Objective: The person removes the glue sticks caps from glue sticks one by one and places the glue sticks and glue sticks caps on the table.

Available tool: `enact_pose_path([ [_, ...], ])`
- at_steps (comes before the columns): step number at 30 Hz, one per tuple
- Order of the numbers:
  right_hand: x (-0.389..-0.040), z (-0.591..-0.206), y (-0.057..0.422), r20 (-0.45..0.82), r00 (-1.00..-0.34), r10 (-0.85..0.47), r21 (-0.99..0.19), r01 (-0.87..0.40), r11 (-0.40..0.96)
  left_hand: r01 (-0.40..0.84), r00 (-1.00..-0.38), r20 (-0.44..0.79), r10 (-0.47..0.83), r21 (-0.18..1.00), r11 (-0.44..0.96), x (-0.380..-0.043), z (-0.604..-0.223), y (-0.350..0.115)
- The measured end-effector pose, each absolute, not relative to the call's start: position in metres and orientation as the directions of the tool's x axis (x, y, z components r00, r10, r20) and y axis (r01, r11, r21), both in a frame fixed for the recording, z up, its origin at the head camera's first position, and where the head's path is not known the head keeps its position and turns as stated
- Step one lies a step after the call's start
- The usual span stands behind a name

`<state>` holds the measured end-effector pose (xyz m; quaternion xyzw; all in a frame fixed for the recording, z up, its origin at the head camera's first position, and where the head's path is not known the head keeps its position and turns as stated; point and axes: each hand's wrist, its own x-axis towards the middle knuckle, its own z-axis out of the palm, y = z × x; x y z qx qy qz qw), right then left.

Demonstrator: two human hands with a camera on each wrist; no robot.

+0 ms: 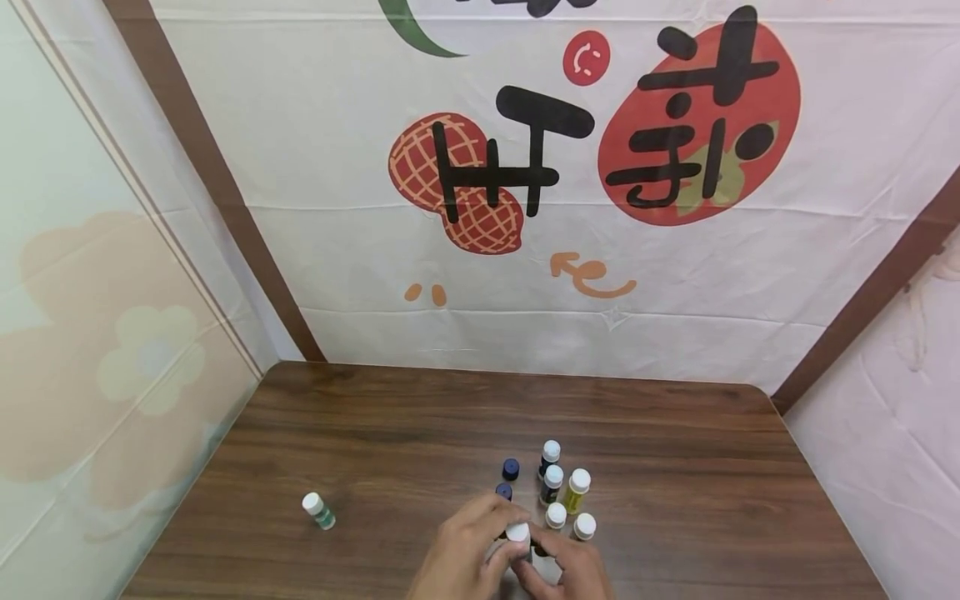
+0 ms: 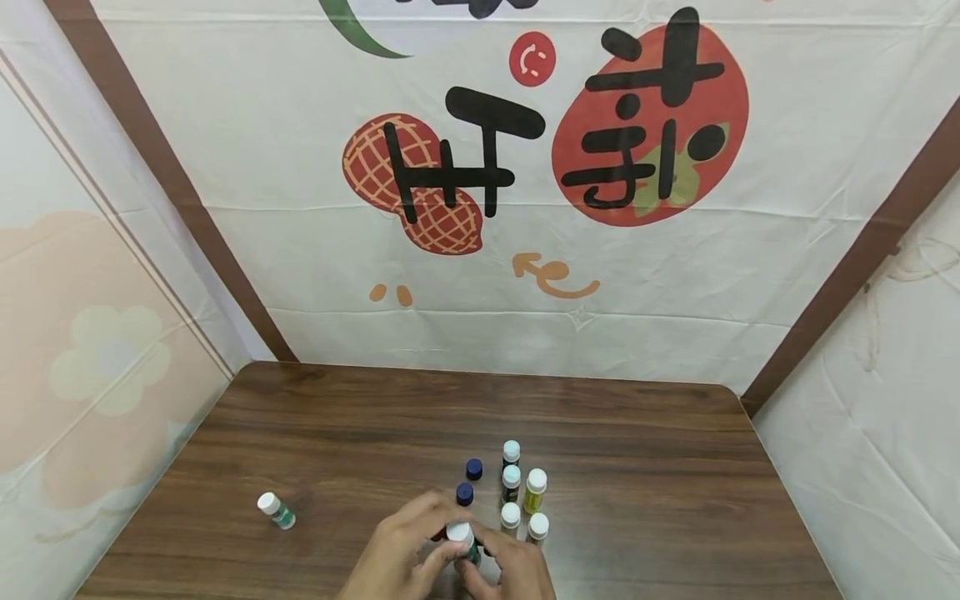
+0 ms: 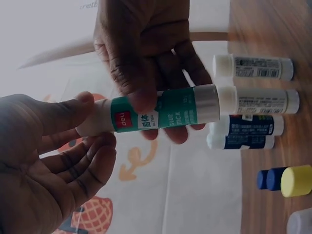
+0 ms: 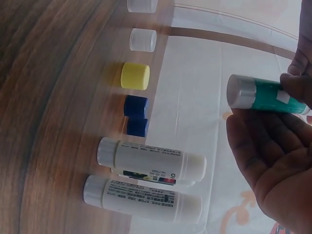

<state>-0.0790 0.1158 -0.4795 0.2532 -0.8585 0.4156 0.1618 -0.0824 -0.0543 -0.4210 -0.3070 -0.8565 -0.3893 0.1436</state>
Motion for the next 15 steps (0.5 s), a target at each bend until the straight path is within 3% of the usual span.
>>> enact_pose_path([
  [7, -0.0780, -0.4828, 0.1181, 0.558, -0.780, -0.283, -0.605, -0.617, 0.503, 0.665, -0.746, 0.522, 0.413, 0.562, 0.492, -0.0800, -0.4240, -0.0518],
  [15, -0.0752, -0.4824, 0.1199, 0.502, -0.815, -0.291, -0.632, -0.575, 0.519, 0.603, -0.796, 0.421, 0.435, 0.609, 0.515, -0.0775, -0.4224, -0.0532],
])
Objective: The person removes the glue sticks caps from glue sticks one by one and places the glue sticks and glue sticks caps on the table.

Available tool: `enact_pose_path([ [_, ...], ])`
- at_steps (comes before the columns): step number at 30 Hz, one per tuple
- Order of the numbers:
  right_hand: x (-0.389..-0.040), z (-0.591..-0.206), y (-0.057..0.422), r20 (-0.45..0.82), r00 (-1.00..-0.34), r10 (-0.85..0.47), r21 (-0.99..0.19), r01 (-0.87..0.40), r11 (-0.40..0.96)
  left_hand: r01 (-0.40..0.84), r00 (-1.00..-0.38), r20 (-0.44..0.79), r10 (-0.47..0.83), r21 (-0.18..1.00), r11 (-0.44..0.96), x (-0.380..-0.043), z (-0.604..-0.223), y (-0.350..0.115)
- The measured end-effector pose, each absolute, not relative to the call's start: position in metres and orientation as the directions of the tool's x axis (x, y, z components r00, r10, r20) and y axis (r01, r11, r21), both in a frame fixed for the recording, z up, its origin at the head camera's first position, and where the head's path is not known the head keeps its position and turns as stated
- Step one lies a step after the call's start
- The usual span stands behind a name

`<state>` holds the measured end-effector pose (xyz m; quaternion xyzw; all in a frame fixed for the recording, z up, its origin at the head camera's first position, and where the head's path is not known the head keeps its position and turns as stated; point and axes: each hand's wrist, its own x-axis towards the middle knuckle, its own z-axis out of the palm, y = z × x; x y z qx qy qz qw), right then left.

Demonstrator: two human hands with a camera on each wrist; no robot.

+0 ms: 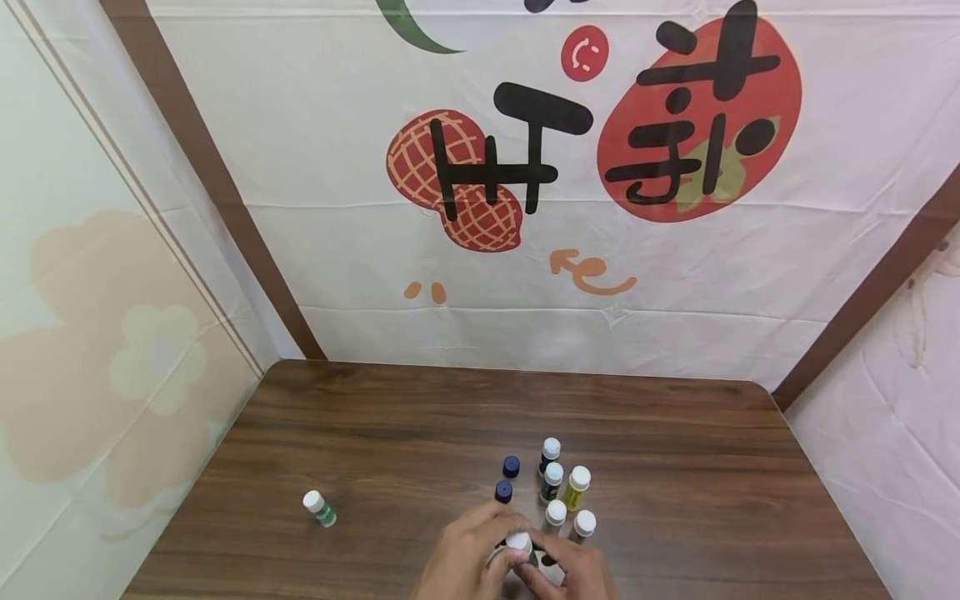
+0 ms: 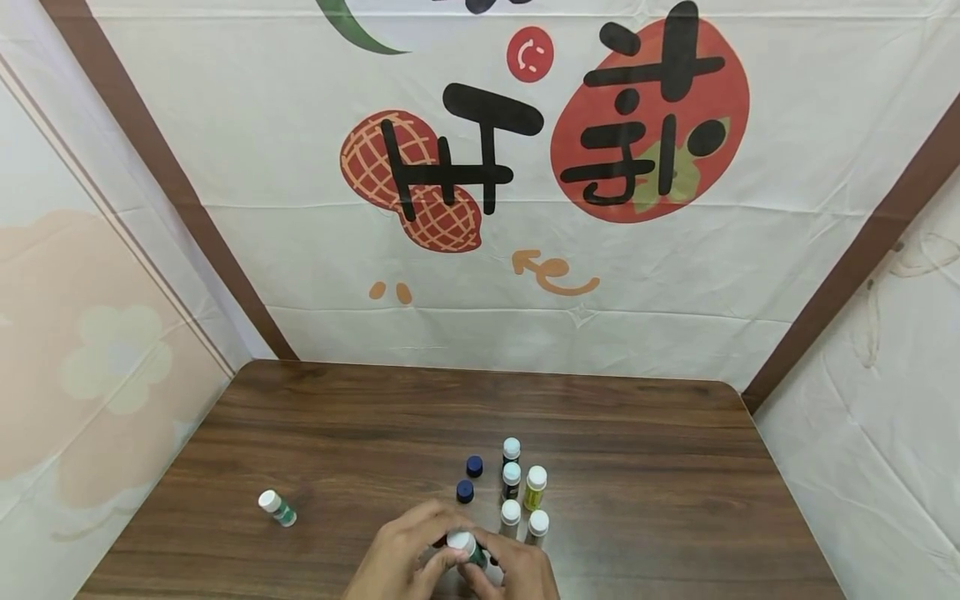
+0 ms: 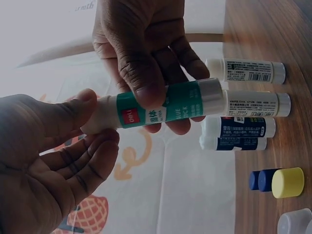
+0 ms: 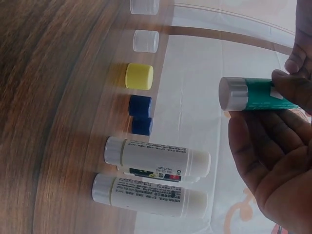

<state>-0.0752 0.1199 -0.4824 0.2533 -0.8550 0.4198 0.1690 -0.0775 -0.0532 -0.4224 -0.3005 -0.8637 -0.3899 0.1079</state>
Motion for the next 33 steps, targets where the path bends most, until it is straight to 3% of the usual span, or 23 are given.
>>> enact_pose_path([
  [5, -0.073, -0.479, 0.120, 0.425, -0.847, -0.320, -0.645, -0.531, 0.550, 0.577, -0.812, 0.373, 0.449, 0.633, 0.517, -0.078, -0.422, -0.056],
  [12, -0.074, -0.483, 0.121, 0.505, -0.795, -0.336, -0.540, -0.595, 0.596, 0.583, -0.809, 0.387, 0.441, 0.619, 0.526, -0.079, -0.426, -0.057],
  [18, -0.071, -0.478, 0.120, 0.350, -0.872, -0.342, -0.596, -0.489, 0.637, 0.503, -0.855, 0.288, 0.432, 0.668, 0.549, -0.080, -0.426, -0.058],
  [22, -0.070, -0.473, 0.119, 0.232, -0.916, -0.327, -0.631, -0.397, 0.667, 0.514, -0.854, 0.313, 0.417, 0.638, 0.573, -0.080, -0.428, -0.058],
  [33, -0.071, -0.477, 0.124, 0.066, -0.949, -0.309, -0.661, -0.273, 0.699, 0.479, -0.877, 0.323, 0.355, 0.617, 0.624, -0.079, -0.426, -0.059],
])
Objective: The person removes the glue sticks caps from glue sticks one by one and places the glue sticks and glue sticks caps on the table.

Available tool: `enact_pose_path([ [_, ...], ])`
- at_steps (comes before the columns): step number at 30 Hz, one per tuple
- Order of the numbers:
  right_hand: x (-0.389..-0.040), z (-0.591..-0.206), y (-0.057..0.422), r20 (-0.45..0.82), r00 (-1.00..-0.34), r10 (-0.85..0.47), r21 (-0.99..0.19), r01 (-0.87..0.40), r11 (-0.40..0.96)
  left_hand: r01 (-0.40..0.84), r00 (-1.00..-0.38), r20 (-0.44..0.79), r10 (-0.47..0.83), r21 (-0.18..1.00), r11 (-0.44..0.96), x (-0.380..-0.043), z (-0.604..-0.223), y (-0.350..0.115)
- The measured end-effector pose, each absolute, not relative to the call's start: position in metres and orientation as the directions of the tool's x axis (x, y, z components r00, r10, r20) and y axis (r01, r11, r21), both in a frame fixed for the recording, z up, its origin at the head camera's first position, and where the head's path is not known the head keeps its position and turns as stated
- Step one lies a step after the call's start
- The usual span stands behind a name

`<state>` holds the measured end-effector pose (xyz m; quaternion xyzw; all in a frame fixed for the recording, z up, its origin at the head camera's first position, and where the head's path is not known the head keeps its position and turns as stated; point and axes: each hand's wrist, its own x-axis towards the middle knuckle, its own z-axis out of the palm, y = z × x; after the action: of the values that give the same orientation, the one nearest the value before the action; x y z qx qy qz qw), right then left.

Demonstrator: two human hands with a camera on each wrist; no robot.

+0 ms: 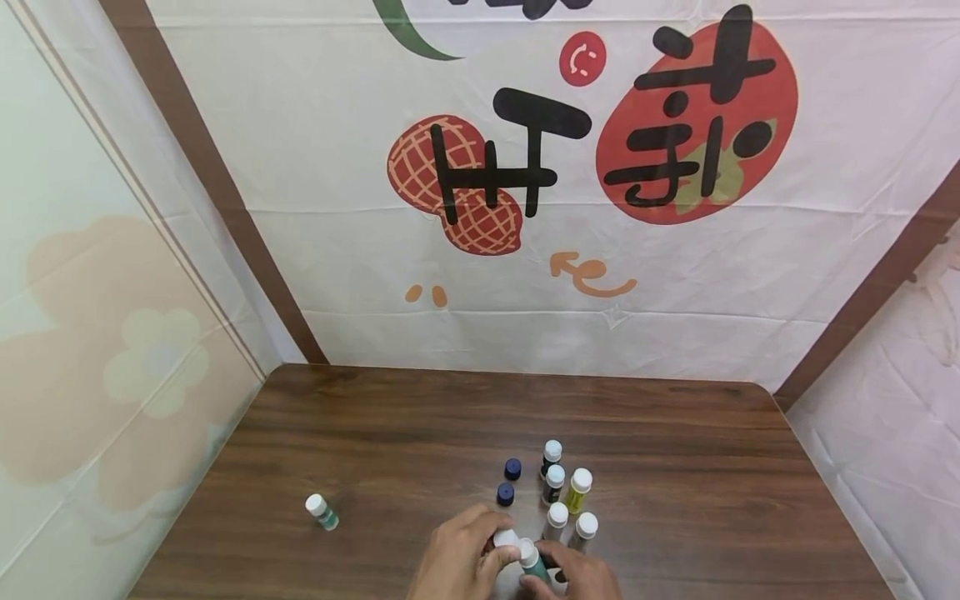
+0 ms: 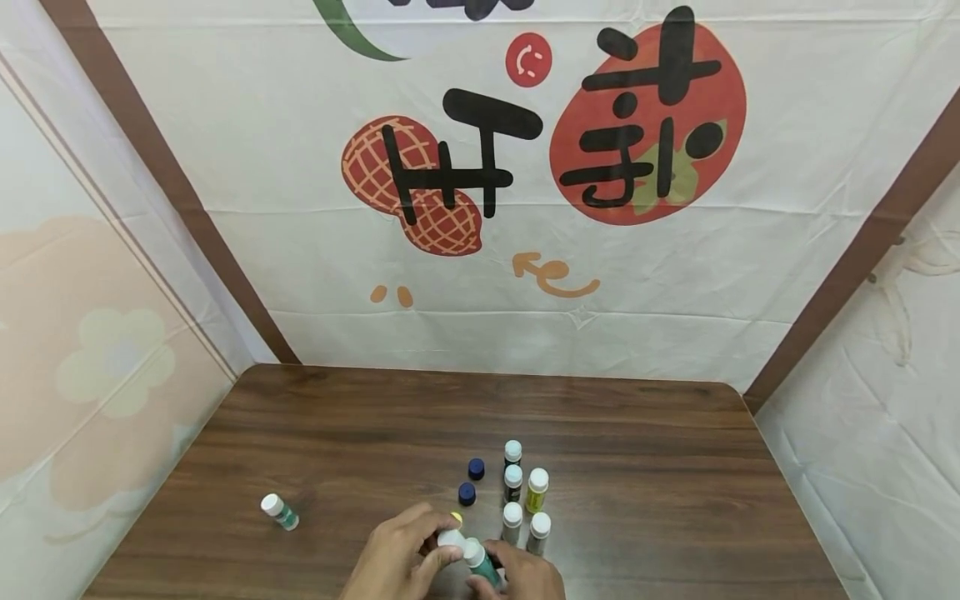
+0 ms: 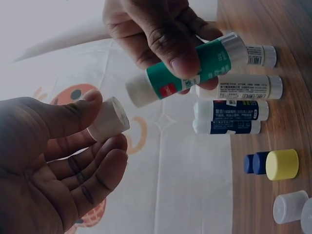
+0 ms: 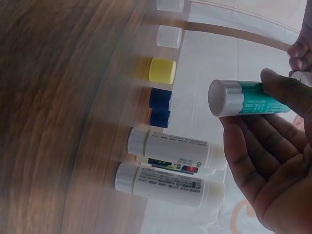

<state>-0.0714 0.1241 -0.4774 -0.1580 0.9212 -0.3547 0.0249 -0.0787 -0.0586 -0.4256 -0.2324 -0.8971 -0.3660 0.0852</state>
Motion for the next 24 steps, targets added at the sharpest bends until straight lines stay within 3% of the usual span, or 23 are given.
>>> enact_pose_path([
  [8, -0.068, -0.483, 0.127, 0.054, -0.976, -0.212, -0.700, -0.188, 0.689, 0.512, -0.844, 0.446, 0.297, 0.510, 0.691, -0.081, -0.436, -0.059],
  [12, -0.069, -0.493, 0.131, 0.004, -0.979, -0.204, -0.721, -0.144, 0.678, 0.440, -0.891, 0.335, 0.306, 0.471, 0.765, -0.082, -0.444, -0.056],
  [20, -0.078, -0.558, 0.144, -0.116, -0.979, -0.170, -0.746, -0.028, 0.666, 0.306, -0.944, 0.049, 0.325, 0.492, 0.815, -0.084, -0.456, -0.049],
  [24, -0.079, -0.562, 0.146, -0.162, -0.971, -0.175, -0.746, 0.005, 0.665, 0.293, -0.947, 0.025, 0.321, 0.480, 0.827, -0.084, -0.462, -0.047],
])
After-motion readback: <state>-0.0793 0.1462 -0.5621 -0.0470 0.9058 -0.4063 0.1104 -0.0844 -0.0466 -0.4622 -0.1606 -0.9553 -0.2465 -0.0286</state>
